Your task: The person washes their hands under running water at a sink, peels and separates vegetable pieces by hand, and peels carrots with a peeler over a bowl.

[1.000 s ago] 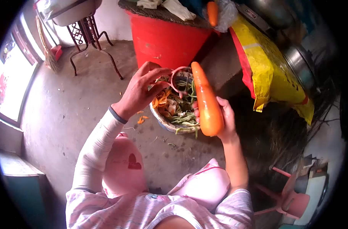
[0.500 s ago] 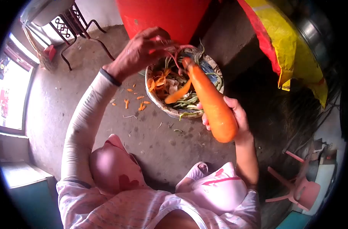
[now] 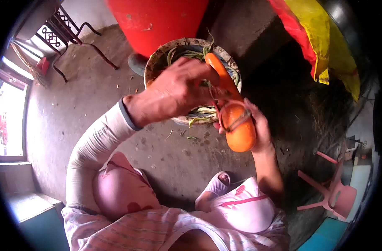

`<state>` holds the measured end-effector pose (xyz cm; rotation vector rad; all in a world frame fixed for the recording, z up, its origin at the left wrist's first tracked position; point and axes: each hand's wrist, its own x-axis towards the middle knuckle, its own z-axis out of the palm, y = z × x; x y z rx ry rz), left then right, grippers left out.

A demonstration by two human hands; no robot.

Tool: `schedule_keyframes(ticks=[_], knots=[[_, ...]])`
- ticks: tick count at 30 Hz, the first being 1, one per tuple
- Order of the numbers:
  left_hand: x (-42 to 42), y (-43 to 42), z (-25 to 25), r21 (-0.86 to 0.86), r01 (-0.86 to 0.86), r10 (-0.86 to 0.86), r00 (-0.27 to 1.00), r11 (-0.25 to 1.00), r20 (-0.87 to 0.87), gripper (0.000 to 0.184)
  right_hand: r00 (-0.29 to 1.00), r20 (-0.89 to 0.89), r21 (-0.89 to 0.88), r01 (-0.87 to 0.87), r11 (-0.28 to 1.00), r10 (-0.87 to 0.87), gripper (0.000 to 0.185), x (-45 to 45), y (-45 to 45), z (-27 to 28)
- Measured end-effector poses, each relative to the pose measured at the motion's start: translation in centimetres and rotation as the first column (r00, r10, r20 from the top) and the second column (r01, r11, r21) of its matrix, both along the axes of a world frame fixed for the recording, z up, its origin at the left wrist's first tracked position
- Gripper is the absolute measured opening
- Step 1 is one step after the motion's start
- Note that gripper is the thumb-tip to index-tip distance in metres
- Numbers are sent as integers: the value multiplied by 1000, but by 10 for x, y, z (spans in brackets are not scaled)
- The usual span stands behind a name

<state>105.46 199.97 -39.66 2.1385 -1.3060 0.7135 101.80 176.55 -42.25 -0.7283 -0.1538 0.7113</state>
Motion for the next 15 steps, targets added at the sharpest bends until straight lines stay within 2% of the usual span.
schedule_keyframes(ticks=[1, 3, 4, 5, 6, 7, 9, 12, 15], knots=[[2, 1, 1, 30, 66, -67, 998, 997, 21, 30, 996, 24, 22, -84, 996, 83, 52, 3, -2, -1], [21, 14, 2, -46, 96, -93, 994, 994, 64, 28, 1000, 0, -159, -15, 987, 15, 53, -1, -4, -3], [27, 29, 1, 41, -81, 78, 994, 996, 73, 23, 1000, -7, -248, 17, 969, -20, 54, -4, -6, -4], [41, 43, -3, -31, -102, 97, 988, 994, -120, 25, 1000, -15, -239, 6, 971, -10, 55, -5, -9, -6], [52, 56, -1, 47, -140, 143, 988, 989, -60, 30, 1000, -18, -230, -4, 973, 0, 55, -4, -13, -8], [64, 71, -6, 115, -241, 253, 962, 964, -100, 34, 1000, -23, -223, -13, 975, 8, 56, -3, -14, -9], [84, 93, -12, 221, -339, 318, 940, 914, 126, 33, 1000, 16, -174, 15, 985, -12, 57, -3, -13, -8], [84, 88, -17, 8, -377, 376, 925, 926, 50, 34, 997, 7, -158, 71, 985, -71, 55, -4, -11, -6], [52, 50, 4, -78, -214, 207, 974, 974, -90, 35, 994, -70, -81, 77, 994, -82, 53, 0, -6, -4]])
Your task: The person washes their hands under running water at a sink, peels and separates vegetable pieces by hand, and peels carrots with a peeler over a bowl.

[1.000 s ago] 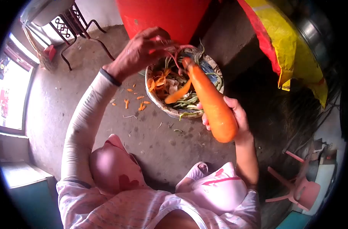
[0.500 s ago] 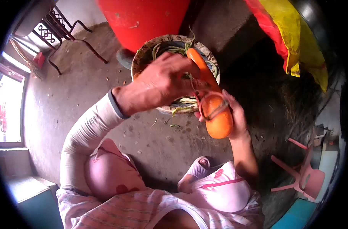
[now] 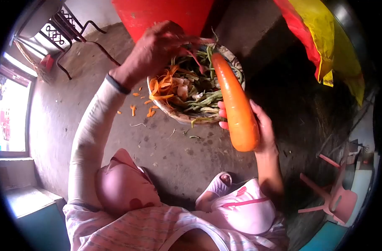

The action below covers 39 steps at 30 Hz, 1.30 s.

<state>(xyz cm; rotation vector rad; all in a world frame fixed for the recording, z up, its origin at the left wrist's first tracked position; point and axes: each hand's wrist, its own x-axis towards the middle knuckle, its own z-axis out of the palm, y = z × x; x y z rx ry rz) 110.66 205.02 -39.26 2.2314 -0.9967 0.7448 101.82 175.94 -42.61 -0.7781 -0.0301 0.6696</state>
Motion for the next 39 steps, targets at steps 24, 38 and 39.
schedule_keyframes(ticks=[24, 38, 39], knots=[[-33, -38, 0, 131, 225, -234, 971, 965, 53, 37, 996, -90, 191, 18, 981, -1, 56, -1, -4, -13], [32, 40, -20, 133, -201, 183, 974, 971, 133, 31, 1000, -15, 3, 27, 1000, -27, 55, -5, -6, -8], [21, 31, -9, 121, -160, 163, 986, 980, -19, 29, 999, -21, -12, 28, 1000, -28, 55, -4, -4, -7]])
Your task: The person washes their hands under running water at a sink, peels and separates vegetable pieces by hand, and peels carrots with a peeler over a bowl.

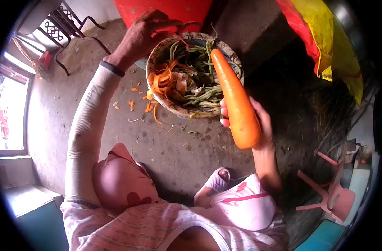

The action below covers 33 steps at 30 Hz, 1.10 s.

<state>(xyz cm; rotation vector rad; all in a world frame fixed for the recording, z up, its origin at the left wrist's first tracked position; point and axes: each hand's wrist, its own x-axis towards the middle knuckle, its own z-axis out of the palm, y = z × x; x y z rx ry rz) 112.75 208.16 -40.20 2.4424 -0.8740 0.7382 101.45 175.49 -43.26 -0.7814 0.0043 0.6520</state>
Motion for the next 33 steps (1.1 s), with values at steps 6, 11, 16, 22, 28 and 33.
schedule_keyframes(ticks=[6, 11, 16, 22, 28, 33], knots=[[-54, -67, 17, -21, 444, -441, 893, 896, 89, 27, 998, 56, 25, -37, 999, 36, 55, 1, 8, -1], [-36, -53, 14, 106, 390, -404, 899, 914, 170, 32, 995, 64, -94, -75, 993, 81, 58, -4, 1, -7], [12, 17, -6, 180, 30, -51, 992, 983, 112, 36, 990, 77, -90, -112, 990, 119, 63, -3, -5, -2], [-26, -26, 12, -48, 206, -206, 978, 977, 7, 29, 999, 24, 55, -48, 997, 46, 65, 0, -6, -12], [-65, -75, 15, 43, 457, -459, 886, 888, 62, 28, 986, 143, -39, -80, 996, 85, 61, -3, 7, 1], [-10, -17, 9, 135, 209, -226, 965, 969, 133, 30, 988, 78, -173, -117, 978, 132, 65, -8, -8, -3]])
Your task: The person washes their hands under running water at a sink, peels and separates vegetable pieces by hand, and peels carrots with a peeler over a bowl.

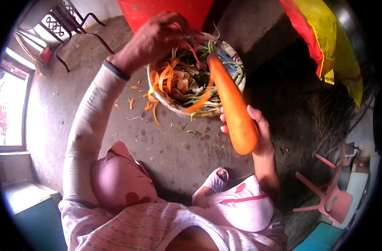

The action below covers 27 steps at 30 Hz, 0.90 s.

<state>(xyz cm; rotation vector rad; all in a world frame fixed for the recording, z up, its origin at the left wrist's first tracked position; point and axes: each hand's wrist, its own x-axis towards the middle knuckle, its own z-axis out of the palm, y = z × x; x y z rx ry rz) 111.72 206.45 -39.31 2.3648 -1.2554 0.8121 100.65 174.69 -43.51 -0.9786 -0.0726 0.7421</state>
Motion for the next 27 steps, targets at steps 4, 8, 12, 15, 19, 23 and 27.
schedule_keyframes(ticks=[4, 8, 12, 15, 19, 23, 27], knots=[[22, 34, -11, 17, -219, 219, 976, 976, -9, 30, 998, -2, 57, 67, 996, -67, 61, -1, 5, 2], [-7, -2, 2, -180, -75, 59, 994, 981, -95, 31, 994, -61, 91, 96, 991, -91, 59, 2, 12, 8], [-47, -51, 7, -100, 207, -215, 974, 973, -69, 35, 992, -48, 168, 125, 978, -118, 61, 2, 14, 0], [-59, -63, 8, -1, 211, -211, 977, 978, 14, 29, 998, -44, 217, 49, 975, -41, 63, 4, 11, -5], [-11, -22, -5, -79, 111, -116, 992, 991, -56, 31, 997, 72, 16, 33, 999, -34, 70, 0, 5, 3], [26, 30, -17, 49, -188, 184, 980, 981, 75, 31, 999, 31, 85, 15, 996, -17, 68, 1, 1, -2], [2, 7, 0, -86, -107, 105, 994, 990, -33, 32, 996, -83, 215, 40, 976, -22, 64, 4, 3, -4]])
